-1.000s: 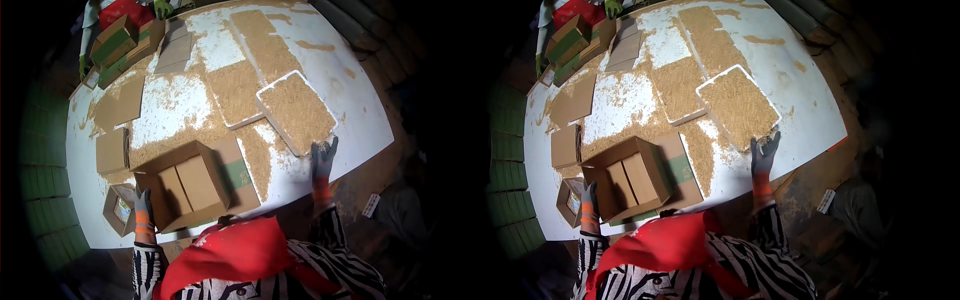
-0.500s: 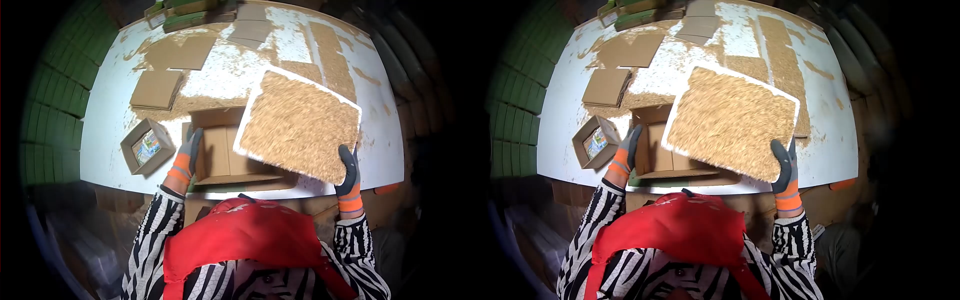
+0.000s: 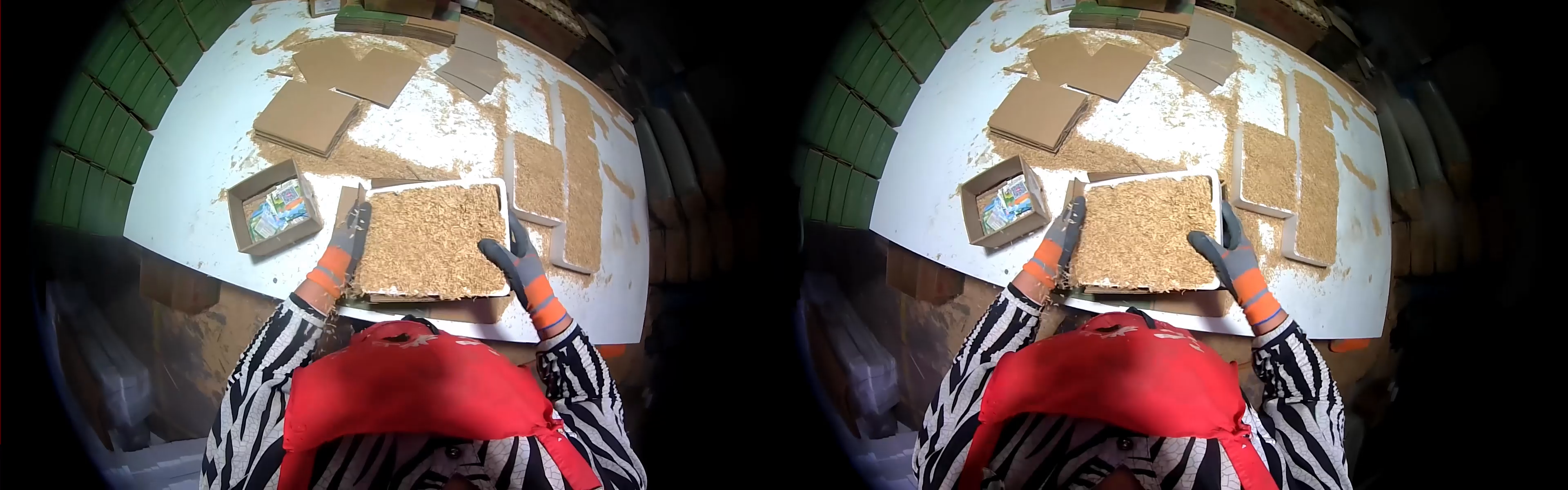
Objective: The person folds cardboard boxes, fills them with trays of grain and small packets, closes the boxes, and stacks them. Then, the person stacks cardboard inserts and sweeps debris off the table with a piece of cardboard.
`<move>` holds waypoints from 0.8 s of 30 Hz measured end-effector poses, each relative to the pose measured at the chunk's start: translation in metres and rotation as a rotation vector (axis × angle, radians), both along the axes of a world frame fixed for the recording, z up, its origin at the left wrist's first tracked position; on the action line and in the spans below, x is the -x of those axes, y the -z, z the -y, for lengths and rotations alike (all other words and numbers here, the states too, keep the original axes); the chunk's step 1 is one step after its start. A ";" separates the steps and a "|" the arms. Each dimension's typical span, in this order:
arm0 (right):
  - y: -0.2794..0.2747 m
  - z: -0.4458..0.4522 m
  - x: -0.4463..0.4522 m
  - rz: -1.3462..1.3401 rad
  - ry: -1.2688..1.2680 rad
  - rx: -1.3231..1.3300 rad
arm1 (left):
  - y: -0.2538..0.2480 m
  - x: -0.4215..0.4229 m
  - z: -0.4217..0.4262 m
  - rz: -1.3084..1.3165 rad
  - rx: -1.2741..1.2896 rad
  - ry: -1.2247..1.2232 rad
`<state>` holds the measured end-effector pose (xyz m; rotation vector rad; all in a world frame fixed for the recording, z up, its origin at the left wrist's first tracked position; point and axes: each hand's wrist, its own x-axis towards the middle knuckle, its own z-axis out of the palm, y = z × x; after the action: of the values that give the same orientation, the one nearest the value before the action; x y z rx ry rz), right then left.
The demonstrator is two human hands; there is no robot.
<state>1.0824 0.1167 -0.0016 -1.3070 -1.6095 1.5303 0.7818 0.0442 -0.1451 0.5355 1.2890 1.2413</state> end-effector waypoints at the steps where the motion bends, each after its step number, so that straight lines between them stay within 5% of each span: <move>1: 0.011 -0.013 -0.006 0.058 -0.083 -0.021 | 0.017 0.002 -0.007 -0.323 -0.027 0.065; 4: -0.015 -0.030 -0.001 0.916 -0.352 0.075 | 0.005 -0.010 -0.018 -1.071 0.089 0.332; 6: -0.023 -0.042 0.016 1.272 -0.656 0.010 | -0.055 -0.009 -0.011 -0.791 0.072 0.177; 7: -0.009 -0.043 0.010 1.348 -0.727 -0.445 | -0.056 0.000 -0.001 -0.886 -0.187 -0.020; 8: -0.021 -0.049 0.020 1.308 -0.803 -0.491 | -0.068 0.018 0.000 -0.924 -0.317 -0.113; 10: -0.059 -0.066 0.067 1.096 -0.816 -0.334 | -0.086 0.054 0.003 -1.204 -0.168 -0.255; 12: -0.057 -0.095 0.112 0.618 -0.720 -0.422 | -0.051 0.082 0.018 -1.551 0.106 -0.277; 14: -0.032 -0.134 0.185 0.484 -0.784 -0.585 | -0.052 0.083 0.035 -1.544 0.193 -0.110; 15: -0.018 -0.149 0.228 0.507 -0.854 -0.582 | -0.046 0.079 0.043 -1.593 0.179 -0.077; 16: 0.027 -0.175 0.268 0.500 -0.910 -0.875 | -0.041 0.076 0.049 -1.645 0.168 -0.042; 20: 0.099 -0.179 0.422 0.699 -0.912 -1.025 | -0.043 0.066 0.058 -1.542 0.108 -0.060; 24: 0.128 -0.165 0.453 0.930 -0.914 -0.995 | -0.036 0.051 0.079 -1.584 0.074 0.051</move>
<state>0.6293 0.2820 -0.1291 -0.6631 -3.2222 0.1142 0.7308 -0.0346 -0.1090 1.6356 2.5237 0.5475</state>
